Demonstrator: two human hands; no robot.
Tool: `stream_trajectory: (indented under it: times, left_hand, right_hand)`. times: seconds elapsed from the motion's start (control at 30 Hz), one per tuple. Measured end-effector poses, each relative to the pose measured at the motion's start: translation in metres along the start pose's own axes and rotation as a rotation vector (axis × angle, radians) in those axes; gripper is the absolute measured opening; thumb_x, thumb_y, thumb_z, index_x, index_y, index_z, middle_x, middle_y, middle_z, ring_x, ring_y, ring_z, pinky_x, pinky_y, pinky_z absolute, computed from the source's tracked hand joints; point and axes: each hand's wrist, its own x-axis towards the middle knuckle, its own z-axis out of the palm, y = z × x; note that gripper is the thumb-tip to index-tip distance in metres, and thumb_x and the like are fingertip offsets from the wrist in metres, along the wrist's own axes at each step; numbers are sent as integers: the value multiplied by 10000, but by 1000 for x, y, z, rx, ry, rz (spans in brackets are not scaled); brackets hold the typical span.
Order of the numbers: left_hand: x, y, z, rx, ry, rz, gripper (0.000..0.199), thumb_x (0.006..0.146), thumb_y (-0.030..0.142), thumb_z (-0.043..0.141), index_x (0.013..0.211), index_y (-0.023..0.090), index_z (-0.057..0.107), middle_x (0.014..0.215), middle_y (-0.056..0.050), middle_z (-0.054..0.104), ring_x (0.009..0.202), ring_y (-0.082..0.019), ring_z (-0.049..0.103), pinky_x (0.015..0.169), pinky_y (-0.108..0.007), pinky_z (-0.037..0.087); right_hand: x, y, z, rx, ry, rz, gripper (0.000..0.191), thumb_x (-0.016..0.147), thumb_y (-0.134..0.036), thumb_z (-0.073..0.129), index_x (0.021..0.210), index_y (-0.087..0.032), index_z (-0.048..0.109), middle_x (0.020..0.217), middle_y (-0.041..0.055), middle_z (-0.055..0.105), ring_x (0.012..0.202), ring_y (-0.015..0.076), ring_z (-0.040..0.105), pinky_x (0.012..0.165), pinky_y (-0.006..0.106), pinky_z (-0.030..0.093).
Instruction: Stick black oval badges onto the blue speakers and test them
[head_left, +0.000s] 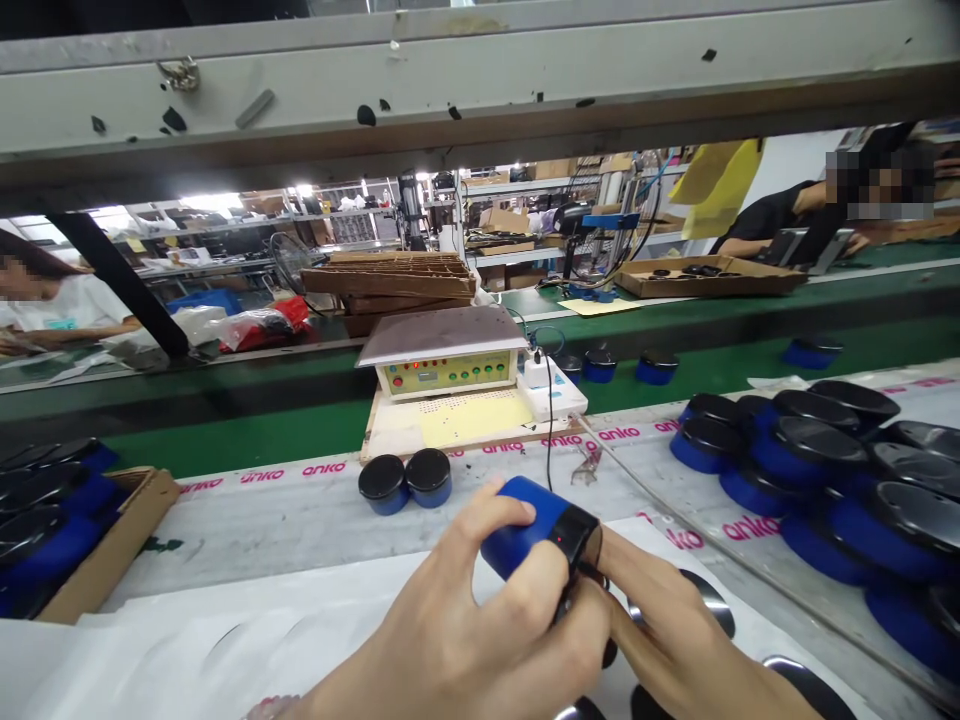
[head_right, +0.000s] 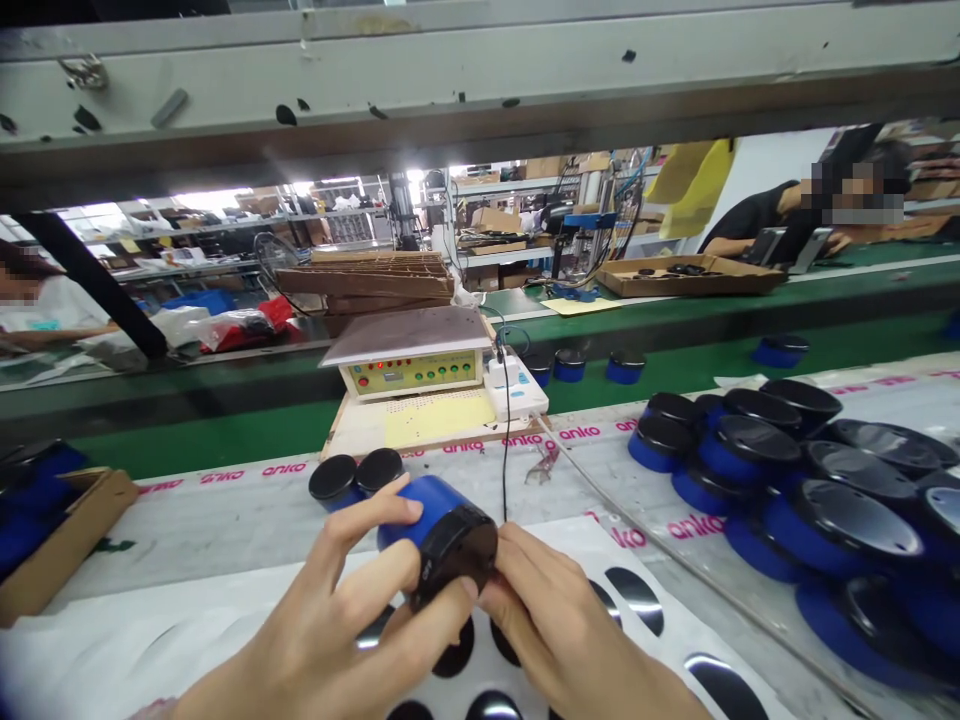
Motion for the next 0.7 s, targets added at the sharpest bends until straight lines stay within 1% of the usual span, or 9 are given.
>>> stream_trajectory:
  times: [0.1,0.2,0.3,0.33,0.4,0.43,0.47,0.6,0.7]
  left_hand:
    - [1,-2,-4,-122,-90,-70,268,813,59,583,1044,186,631,957,-40,503,968,-160,541,1016,-377,463]
    - [-3,-9,2,-258,-321,-235,535,811,249,646,1307,165,461,1096,-116,546,999,-246,564,847,-387,544]
    - [-15,-25,23,-273,-465,-361,545,788,285,638,1280,132,462,1177,-157,538,993,-295,583,816,-447,539]
    - [-20,-32,33,-268,-470,-440,500,797,266,614,1259,134,475,1180,-155,530,1001,-295,586,826,-450,532]
    - [-30,-44,55,-283,-484,-591,452,820,257,573,1248,150,478,1193,-145,506,1012,-284,590,826,-433,528]
    - [-34,-48,66,-305,-514,-633,448,828,268,564,1255,165,475,1202,-135,498,1012,-278,592,821,-424,527]
    - [-38,-51,75,-327,-552,-650,451,828,274,562,1260,178,476,1212,-128,496,1015,-278,591,824,-424,524]
    - [-43,-52,99,-312,-627,-661,482,791,199,583,1266,169,506,1225,-151,519,1081,-334,561,908,-526,463]
    - [-40,-49,94,-282,-620,-683,602,759,243,669,1323,177,470,1310,-176,482,1203,-385,473,966,-573,409]
  right_hand:
    - [-6,3,2,3,-14,29,165,927,-115,380,908,-223,503,733,11,605,660,154,611,581,241,480]
    - [-12,3,3,-99,-112,-35,234,963,-160,352,783,-203,495,638,-1,554,526,130,517,480,252,384]
    - [-9,10,-8,-289,-93,-84,312,973,-155,324,713,-196,491,584,-4,510,479,124,463,455,265,310]
    - [-4,16,-15,-361,-56,-9,333,981,-179,310,704,-198,493,568,-6,497,469,126,456,459,269,302]
    - [17,39,-35,-478,-11,257,375,1000,-271,270,712,-202,501,550,-6,488,468,136,465,481,274,314]
    - [32,55,-45,-560,-11,516,395,1007,-331,253,726,-204,500,556,-2,495,490,148,486,498,276,335]
    - [49,74,-55,-589,-10,609,388,1014,-340,237,804,-187,526,592,11,528,532,161,522,521,281,361]
    - [117,150,-65,-615,-99,735,273,959,-365,485,1082,-136,568,969,54,627,797,162,618,714,339,509]
    - [148,183,-50,-587,-235,761,310,912,-327,586,1160,-143,568,1125,79,602,927,191,619,787,384,530]
